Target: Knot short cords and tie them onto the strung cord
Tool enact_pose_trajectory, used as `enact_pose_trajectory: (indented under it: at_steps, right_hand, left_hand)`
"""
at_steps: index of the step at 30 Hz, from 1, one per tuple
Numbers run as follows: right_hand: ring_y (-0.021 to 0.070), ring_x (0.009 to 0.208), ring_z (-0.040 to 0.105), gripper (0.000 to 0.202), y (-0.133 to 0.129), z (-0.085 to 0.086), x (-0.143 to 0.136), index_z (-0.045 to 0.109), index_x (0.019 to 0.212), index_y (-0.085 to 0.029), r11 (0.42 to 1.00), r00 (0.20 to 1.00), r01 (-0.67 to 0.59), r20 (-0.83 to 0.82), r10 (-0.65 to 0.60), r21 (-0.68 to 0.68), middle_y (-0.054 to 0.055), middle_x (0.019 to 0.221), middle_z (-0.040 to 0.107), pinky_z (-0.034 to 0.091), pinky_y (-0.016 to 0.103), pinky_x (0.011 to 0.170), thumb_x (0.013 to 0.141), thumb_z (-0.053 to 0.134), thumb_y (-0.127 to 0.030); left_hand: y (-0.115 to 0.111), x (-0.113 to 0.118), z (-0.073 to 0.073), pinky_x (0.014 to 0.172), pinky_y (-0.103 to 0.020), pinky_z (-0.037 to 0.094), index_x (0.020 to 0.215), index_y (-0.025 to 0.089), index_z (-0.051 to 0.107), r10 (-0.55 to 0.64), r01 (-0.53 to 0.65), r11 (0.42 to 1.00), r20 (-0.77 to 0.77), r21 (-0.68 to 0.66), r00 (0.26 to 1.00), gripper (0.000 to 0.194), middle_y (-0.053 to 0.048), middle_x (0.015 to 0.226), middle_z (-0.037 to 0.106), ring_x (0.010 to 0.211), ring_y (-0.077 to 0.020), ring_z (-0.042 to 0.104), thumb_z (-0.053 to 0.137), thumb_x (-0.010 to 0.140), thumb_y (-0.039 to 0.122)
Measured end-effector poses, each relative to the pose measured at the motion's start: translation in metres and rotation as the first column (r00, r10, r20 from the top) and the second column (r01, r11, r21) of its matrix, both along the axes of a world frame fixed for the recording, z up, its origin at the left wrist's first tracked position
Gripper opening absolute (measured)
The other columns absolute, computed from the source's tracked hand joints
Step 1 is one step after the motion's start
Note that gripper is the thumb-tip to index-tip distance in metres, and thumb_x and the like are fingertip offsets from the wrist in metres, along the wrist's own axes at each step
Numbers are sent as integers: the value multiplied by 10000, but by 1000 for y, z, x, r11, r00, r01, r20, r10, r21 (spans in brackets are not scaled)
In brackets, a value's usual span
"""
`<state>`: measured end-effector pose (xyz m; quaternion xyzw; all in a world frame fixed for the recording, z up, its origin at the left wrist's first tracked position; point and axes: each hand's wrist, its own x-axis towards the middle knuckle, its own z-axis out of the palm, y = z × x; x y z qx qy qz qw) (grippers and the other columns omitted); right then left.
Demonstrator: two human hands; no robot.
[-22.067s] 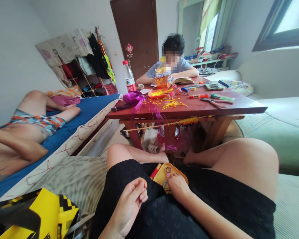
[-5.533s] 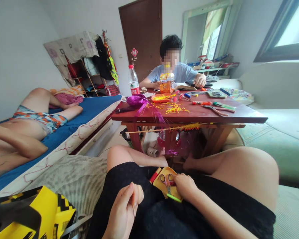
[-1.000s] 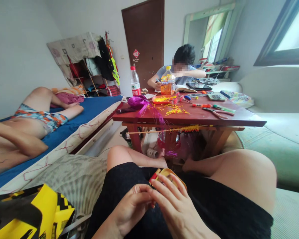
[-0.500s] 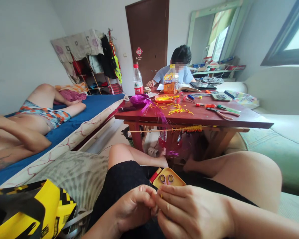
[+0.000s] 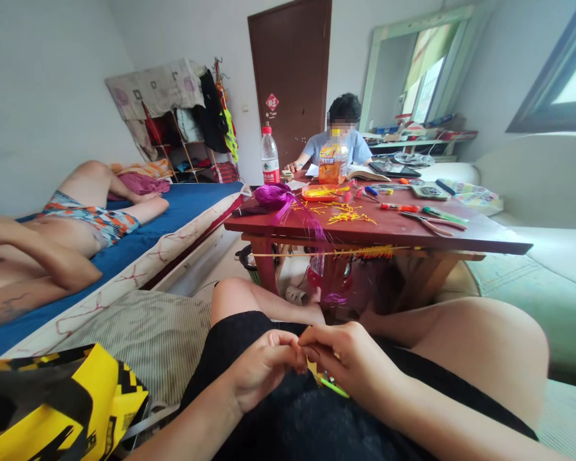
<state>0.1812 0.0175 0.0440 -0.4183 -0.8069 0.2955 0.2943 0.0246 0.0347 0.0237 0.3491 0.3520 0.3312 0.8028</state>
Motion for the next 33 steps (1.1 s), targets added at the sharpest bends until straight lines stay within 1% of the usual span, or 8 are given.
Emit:
enact_pose_trajectory:
  at_steps: [7, 12, 19, 22, 24, 27, 30, 33]
  right_hand:
    - [155, 638, 649, 203, 7, 1, 2, 685, 840, -160, 993, 997, -2, -77, -7, -115, 33, 721, 711, 479, 215, 595, 825, 498, -235]
    - [144, 625, 653, 193, 10, -1, 2, 692, 827, -176, 992, 988, -58, -148, 41, -110, 15, 698, 715, 485, 207, 584, 826, 514, -249]
    - [159, 618, 645, 188, 10, -4, 2, 701, 825, -169, 994, 992, 3, -125, -17, -109, 24, 701, 712, 476, 226, 570, 806, 534, -254]
    - [164, 615, 633, 214, 9, -8, 0, 693, 813, -156, 990, 990, 56, -125, -72, -131, 34, 698, 701, 465, 232, 553, 814, 517, -277]
    - [157, 576, 620, 230, 8, -11, -3, 679, 796, -147, 980, 981, 91, -154, -119, -177, 36, 672, 684, 455, 232, 515, 819, 502, -293]
    - [123, 456, 576, 213, 9, -12, -7, 633, 778, -144, 945, 947, 105, -258, -190, -309, 4, 582, 626, 422, 215, 424, 804, 508, -314]
    - [89, 368, 523, 211, 11, -12, -10, 583, 703, -148, 902, 904, 65, -358, -235, -427, -41, 506, 550, 379, 188, 358, 770, 535, -342]
    - [76, 332, 504, 237, 15, -12, -12, 564, 678, -147, 865, 884, 21, -395, -251, -502, -55, 471, 534, 364, 171, 327, 742, 557, -376]
  left_hand:
    - [11, 0, -11, 543, -212, 368, 550, 95, 606, -132, 141, 975, 60, -174, 989, 74, 19, 464, 536, 439, -64, 466, 564, 490, 82]
    - [11, 0, -10, 565, -226, 382, 548, 106, 589, -165, 178, 967, 87, -183, 983, 67, 24, 442, 503, 455, -76, 464, 538, 507, 96]
    - [8, 3, -5, 548, -210, 321, 528, 102, 610, -92, 92, 995, 18, -26, 996, 75, 6, 496, 547, 481, -72, 442, 566, 471, 79]
    - [2, 3, 2, 582, -214, 322, 507, 120, 600, 8, 14, 983, -117, 182, 993, 58, 4, 519, 539, 542, -92, 446, 575, 533, 75]
    - [-5, 2, 5, 625, -234, 342, 522, 143, 590, 148, 26, 876, -322, 481, 935, 113, -2, 575, 531, 617, -122, 469, 562, 614, 84]
    - [-13, 1, 2, 683, -263, 377, 591, 157, 590, 472, 194, 509, -461, 838, 751, 153, -35, 726, 513, 748, -163, 479, 520, 697, 72]
    - [-15, -2, -5, 736, -289, 405, 699, 143, 594, 614, 357, 137, -362, 924, 701, 163, -73, 842, 525, 818, -181, 470, 471, 743, 47]
    - [-12, -7, -7, 785, -309, 411, 768, 147, 597, 602, 486, -96, -339, 868, 723, 192, -85, 891, 591, 839, -188, 475, 431, 793, 53]
